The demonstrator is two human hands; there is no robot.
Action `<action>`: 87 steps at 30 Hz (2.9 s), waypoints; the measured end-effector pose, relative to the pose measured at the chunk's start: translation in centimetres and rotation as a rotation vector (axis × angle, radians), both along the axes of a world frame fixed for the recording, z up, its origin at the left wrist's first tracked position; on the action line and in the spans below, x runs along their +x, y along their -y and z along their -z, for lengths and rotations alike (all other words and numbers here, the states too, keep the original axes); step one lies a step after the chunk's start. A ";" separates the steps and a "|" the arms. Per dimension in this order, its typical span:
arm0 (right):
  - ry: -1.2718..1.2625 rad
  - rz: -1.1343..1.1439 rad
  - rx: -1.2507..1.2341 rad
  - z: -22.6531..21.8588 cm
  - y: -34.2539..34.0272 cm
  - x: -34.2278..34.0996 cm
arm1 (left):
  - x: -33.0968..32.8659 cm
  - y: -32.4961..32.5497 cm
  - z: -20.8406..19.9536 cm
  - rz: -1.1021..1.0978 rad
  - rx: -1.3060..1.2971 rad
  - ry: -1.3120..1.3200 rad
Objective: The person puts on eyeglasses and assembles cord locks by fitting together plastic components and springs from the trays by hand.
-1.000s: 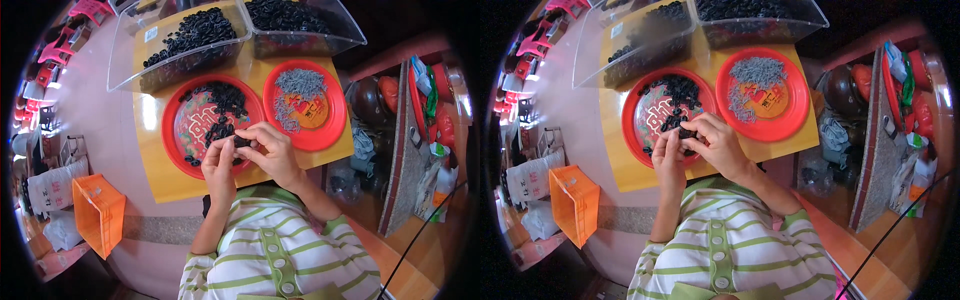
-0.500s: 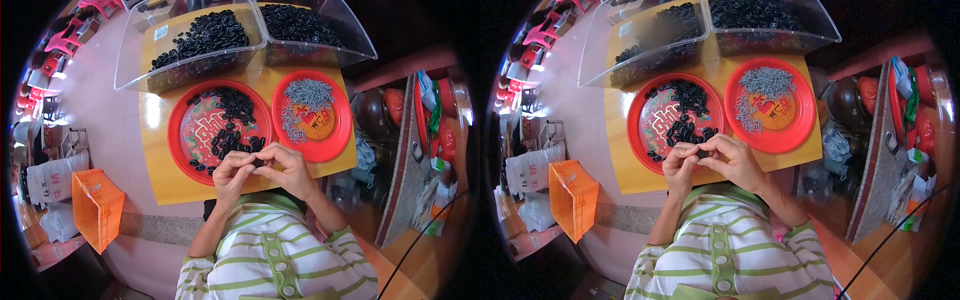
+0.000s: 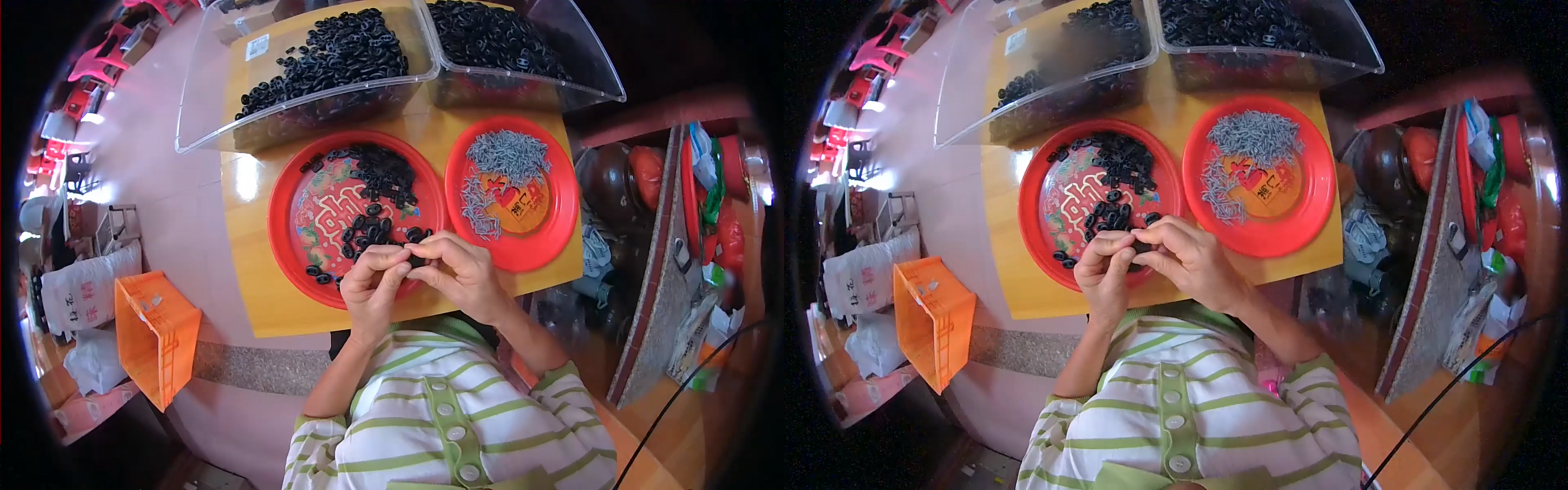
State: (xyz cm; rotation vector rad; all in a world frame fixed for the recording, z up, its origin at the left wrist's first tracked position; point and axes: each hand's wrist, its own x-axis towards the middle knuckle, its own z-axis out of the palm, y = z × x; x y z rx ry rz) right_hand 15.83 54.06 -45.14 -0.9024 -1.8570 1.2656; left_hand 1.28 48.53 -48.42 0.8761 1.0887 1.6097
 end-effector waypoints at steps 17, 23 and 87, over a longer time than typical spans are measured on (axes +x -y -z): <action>0.090 0.000 0.126 -2.0 -1.0 -0.6 | 0.0 0.2 -1.7 -0.074 -0.071 0.132; 0.075 -0.047 0.205 -1.8 -1.0 -0.2 | 0.0 0.2 -1.4 -0.031 0.000 0.123; 0.728 0.281 0.318 1.3 -4.3 8.7 | -3.1 -2.3 -1.5 0.080 -0.191 -0.355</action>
